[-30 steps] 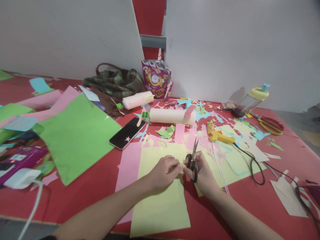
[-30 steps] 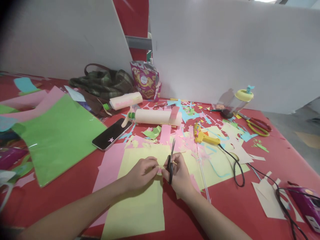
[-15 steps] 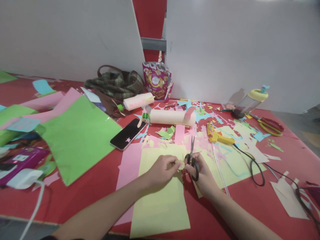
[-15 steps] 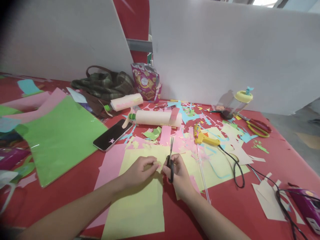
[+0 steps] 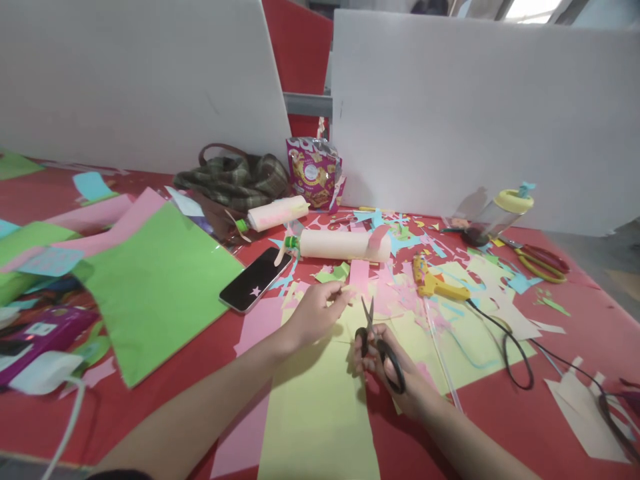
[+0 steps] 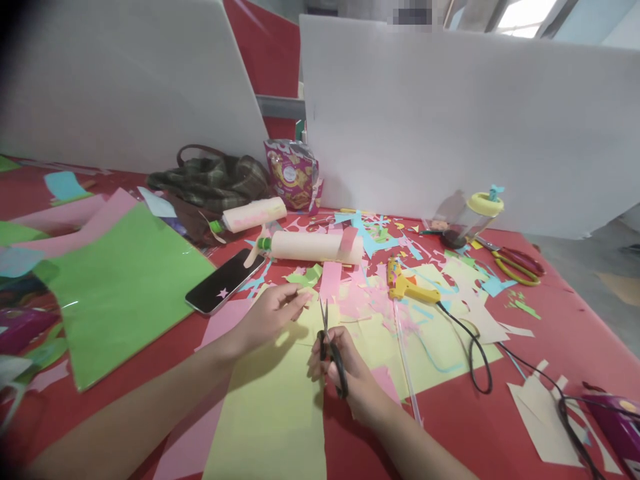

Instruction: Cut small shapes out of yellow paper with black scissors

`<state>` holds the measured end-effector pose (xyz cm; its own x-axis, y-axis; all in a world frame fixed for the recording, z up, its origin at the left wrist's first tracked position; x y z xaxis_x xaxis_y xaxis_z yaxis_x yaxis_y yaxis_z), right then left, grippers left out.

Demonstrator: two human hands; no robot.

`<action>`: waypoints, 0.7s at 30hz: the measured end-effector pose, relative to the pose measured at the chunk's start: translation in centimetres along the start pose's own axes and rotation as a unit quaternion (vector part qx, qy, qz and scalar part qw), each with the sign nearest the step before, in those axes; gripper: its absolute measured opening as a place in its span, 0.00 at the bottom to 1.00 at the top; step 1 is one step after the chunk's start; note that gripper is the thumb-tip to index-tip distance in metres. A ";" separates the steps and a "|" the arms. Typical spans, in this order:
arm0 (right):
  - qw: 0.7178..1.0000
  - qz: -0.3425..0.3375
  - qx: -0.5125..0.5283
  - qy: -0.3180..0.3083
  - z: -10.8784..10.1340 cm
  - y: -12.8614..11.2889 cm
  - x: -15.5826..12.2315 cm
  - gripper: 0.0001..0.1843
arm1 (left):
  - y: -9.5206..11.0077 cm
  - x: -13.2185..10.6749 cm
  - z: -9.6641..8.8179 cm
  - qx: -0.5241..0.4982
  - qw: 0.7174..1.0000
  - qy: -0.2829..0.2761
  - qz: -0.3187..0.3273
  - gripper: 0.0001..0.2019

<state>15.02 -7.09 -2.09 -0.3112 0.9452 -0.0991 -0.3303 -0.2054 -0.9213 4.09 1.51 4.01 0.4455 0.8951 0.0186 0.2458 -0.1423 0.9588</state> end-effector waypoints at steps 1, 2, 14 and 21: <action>1.000 0.004 0.002 -0.001 0.0 0.1 0.0 0.18 | 0.1 0.1 0.2 0.012 1.000 -0.003 0.006 0.14; 1.000 0.008 0.003 0.000 -0.1 0.1 0.0 0.18 | 0.1 0.2 0.3 0.022 1.000 -0.006 0.012 0.14; 0.999 0.010 -0.033 -0.003 -0.4 -0.1 0.0 0.18 | 0.0 -0.1 1.8 0.090 0.994 -0.030 0.049 0.13; 1.000 0.008 -0.012 -0.013 -0.2 -0.2 0.0 0.18 | 0.1 -0.2 2.0 0.113 0.992 -0.040 0.044 0.13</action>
Point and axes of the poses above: each hand's wrist, its own x-axis towards the middle knuckle, its own z-axis out of the palm, y = z × x, the point moved 5 cm from there along x, towards the middle knuckle, and after that the axes turned 11 degrees about -x, right-handed, at the moved point
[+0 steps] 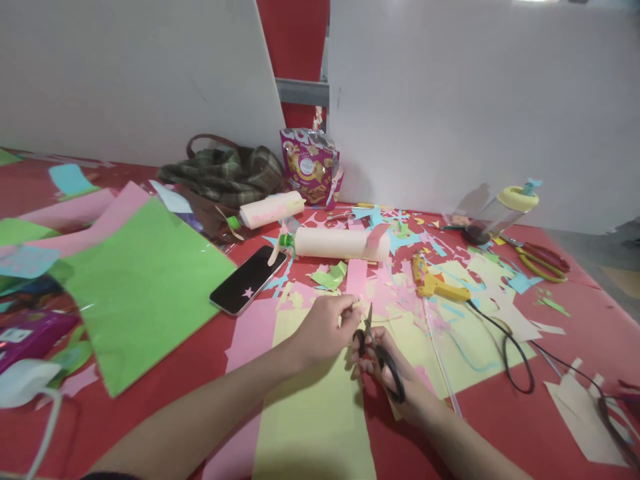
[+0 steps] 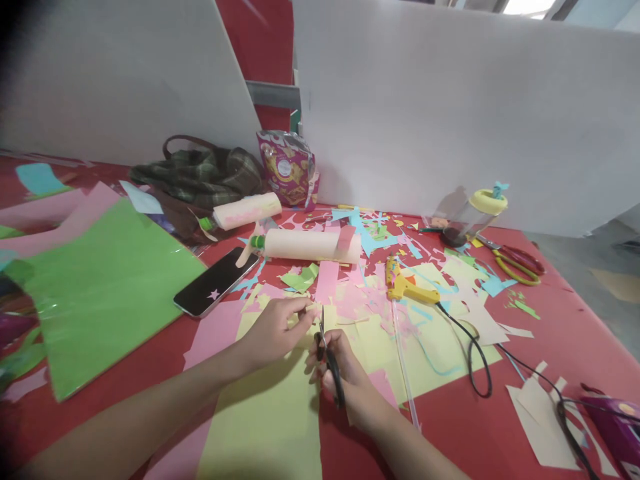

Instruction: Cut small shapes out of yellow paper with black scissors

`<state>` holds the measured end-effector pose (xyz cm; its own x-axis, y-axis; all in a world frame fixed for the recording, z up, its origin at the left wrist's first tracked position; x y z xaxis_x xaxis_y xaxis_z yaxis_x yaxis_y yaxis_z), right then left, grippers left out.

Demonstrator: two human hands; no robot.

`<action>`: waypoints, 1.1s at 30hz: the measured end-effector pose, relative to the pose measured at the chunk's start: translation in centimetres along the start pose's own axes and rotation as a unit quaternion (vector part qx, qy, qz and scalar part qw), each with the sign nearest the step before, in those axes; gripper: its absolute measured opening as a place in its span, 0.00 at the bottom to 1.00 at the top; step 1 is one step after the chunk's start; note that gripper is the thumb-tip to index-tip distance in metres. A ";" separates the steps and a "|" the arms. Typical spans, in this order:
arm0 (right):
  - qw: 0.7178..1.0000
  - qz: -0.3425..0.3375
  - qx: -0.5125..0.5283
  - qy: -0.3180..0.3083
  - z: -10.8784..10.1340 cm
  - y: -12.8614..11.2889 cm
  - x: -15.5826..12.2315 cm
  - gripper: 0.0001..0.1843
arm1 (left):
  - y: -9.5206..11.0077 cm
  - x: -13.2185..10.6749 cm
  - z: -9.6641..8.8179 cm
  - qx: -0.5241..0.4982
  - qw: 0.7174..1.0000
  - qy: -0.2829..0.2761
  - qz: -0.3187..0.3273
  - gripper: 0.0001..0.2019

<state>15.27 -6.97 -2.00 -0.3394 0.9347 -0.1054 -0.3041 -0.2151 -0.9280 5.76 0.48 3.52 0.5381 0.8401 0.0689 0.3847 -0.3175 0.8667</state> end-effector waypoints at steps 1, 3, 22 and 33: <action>1.000 0.000 0.000 0.000 0.1 -0.1 0.0 0.18 | 0.0 0.0 0.0 0.002 1.000 0.000 -0.001 0.13; 1.000 0.002 0.000 -0.003 0.2 -0.3 0.0 0.18 | -0.1 0.0 0.0 0.003 1.000 0.000 -0.002 0.13; 0.998 -0.005 -0.055 0.018 0.2 -0.7 0.1 0.17 | -0.2 -0.1 -0.1 -0.033 0.999 0.006 -0.001 0.13; 0.998 -0.008 -0.064 0.016 0.2 -0.4 0.1 0.16 | -0.2 -0.2 0.0 -0.051 0.999 0.006 -0.004 0.12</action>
Point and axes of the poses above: each hand's wrist, its own x-axis towards the middle knuckle, its own z-axis out of the palm, y = z × x, the point moved 5 cm from there along x, towards the middle knuckle, and after that the axes turned 11 degrees about -x, right-handed, at the moved point
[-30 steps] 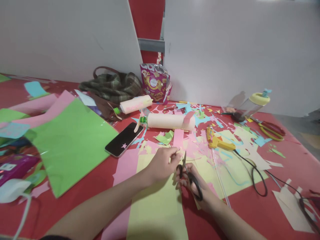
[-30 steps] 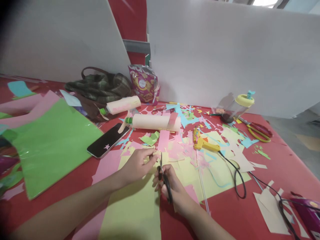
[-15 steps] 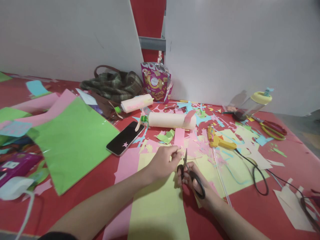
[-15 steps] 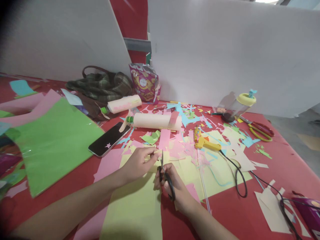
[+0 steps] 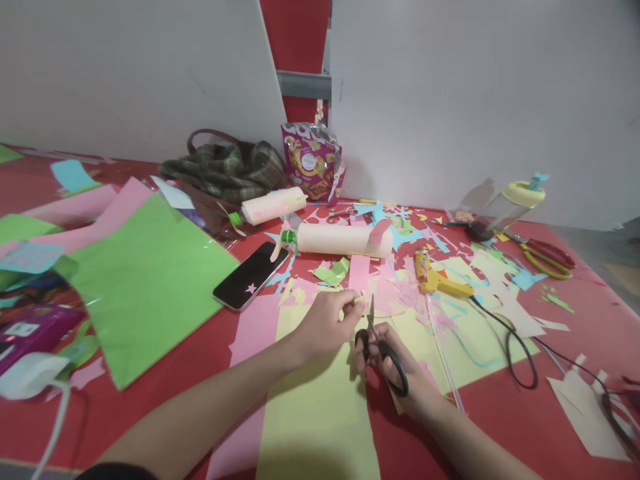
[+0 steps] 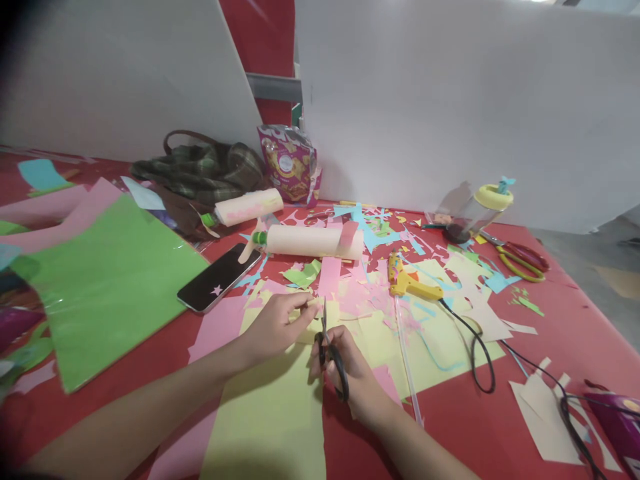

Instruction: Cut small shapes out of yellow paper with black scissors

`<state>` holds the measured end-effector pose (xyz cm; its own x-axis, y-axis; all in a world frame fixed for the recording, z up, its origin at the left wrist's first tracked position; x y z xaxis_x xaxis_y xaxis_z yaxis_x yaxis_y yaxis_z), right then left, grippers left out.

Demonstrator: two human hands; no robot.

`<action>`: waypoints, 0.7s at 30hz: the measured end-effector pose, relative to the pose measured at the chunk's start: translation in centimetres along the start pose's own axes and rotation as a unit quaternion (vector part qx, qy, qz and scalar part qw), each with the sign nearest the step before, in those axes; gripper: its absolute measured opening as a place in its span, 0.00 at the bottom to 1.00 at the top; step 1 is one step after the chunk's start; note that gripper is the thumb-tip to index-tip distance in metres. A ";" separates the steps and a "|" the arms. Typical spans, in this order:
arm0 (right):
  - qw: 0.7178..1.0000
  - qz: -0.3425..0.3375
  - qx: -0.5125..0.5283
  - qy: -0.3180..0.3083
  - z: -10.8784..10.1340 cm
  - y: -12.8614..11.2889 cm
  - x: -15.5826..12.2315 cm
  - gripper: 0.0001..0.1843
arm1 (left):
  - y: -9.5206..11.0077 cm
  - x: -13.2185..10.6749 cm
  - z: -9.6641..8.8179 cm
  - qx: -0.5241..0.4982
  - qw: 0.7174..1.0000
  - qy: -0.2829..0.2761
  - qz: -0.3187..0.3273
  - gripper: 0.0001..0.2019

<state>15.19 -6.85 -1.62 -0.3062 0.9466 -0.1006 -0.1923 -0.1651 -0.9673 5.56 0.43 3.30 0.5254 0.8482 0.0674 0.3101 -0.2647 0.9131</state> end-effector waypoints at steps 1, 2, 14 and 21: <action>1.000 0.001 -0.001 0.000 0.0 0.0 0.0 0.16 | 0.0 0.0 0.0 -0.002 1.000 0.003 0.001 0.12; 1.000 0.002 0.000 0.001 0.0 0.0 0.0 0.16 | 0.1 0.0 -0.1 -0.003 1.000 0.004 0.002 0.12; 1.000 0.005 -0.010 -0.006 0.0 0.0 0.1 0.17 | 0.2 0.1 -0.3 -0.018 1.000 -0.003 0.003 0.12; 1.000 0.006 -0.022 -0.005 0.0 -0.2 0.1 0.18 | 0.4 0.2 -0.5 0.010 1.000 -0.005 0.008 0.13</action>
Point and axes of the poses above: each hand's wrist, its own x-axis towards the middle knuckle, its own z-axis out of the palm, y = z × x, the point moved 5 cm from there along x, towards the middle knuckle, and after that the axes turned 11 degrees about -x, right-handed, at the moved point
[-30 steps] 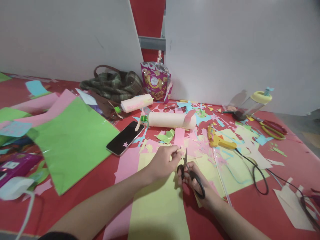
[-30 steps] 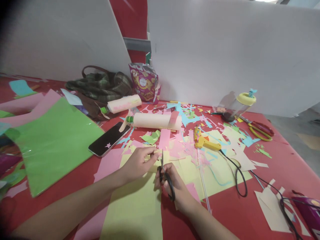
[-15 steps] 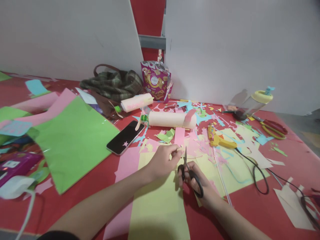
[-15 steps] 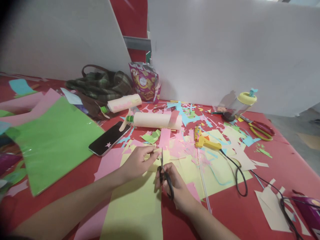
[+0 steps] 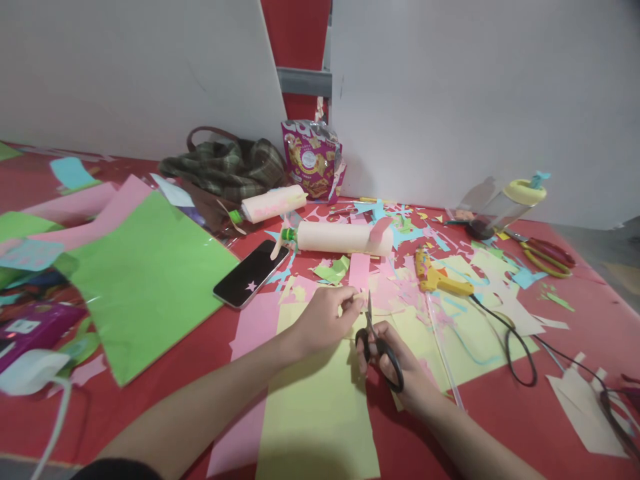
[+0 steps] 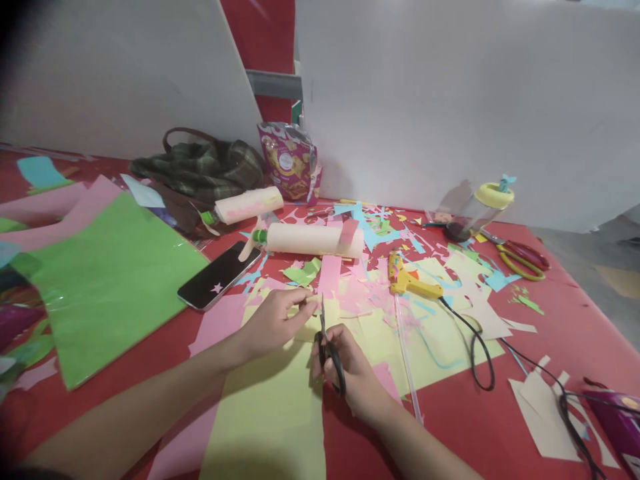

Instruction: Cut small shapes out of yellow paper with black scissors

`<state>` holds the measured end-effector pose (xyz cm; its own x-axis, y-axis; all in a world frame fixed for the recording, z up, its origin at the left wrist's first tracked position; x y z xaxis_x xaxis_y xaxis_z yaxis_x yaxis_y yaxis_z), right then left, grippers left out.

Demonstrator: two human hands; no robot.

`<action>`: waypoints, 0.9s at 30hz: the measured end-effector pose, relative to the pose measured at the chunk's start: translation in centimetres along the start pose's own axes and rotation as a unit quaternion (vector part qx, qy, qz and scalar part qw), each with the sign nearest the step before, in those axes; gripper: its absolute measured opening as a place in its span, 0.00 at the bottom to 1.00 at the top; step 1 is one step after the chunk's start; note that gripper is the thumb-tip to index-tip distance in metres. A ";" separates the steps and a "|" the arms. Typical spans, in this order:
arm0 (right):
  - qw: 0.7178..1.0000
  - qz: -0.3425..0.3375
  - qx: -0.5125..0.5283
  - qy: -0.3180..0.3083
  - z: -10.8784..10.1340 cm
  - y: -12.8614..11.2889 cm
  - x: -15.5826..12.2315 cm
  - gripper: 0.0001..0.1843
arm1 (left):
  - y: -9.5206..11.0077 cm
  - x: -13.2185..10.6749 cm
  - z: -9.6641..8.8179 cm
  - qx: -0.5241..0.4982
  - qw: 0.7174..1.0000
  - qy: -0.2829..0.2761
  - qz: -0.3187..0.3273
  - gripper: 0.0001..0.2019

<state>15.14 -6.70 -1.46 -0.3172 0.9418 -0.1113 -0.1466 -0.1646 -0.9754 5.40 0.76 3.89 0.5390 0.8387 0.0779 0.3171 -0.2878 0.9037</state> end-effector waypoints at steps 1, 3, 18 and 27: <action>1.000 0.001 -0.001 0.000 0.0 0.0 0.0 0.18 | 0.0 0.0 0.0 0.006 1.000 -0.005 -0.002 0.13; 1.000 0.002 -0.006 -0.003 0.0 0.0 -0.1 0.18 | -0.1 0.0 0.0 0.015 1.000 -0.011 -0.006 0.13; 1.000 -0.002 0.008 0.001 -0.1 -0.1 0.0 0.17 | 0.2 0.1 -0.1 0.014 1.000 -0.022 0.009 0.13; 1.000 0.001 0.003 -0.004 0.1 -0.6 0.0 0.18 | -0.1 0.1 0.0 0.017 0.999 -0.033 -0.002 0.12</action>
<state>15.10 -6.64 -0.87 -0.3243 0.9392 -0.1126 -0.1517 -0.1691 -0.9739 5.40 0.85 3.80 0.5873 0.8081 0.0454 0.3453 -0.3009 0.8890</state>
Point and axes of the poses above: each hand's wrist, its own x-axis towards the middle knuckle, its own z-axis out of the palm, y = z × x, the point moved 5 cm from there along x, towards the middle knuckle, and after that the axes turned 11 degrees about -x, right-handed, at the moved point
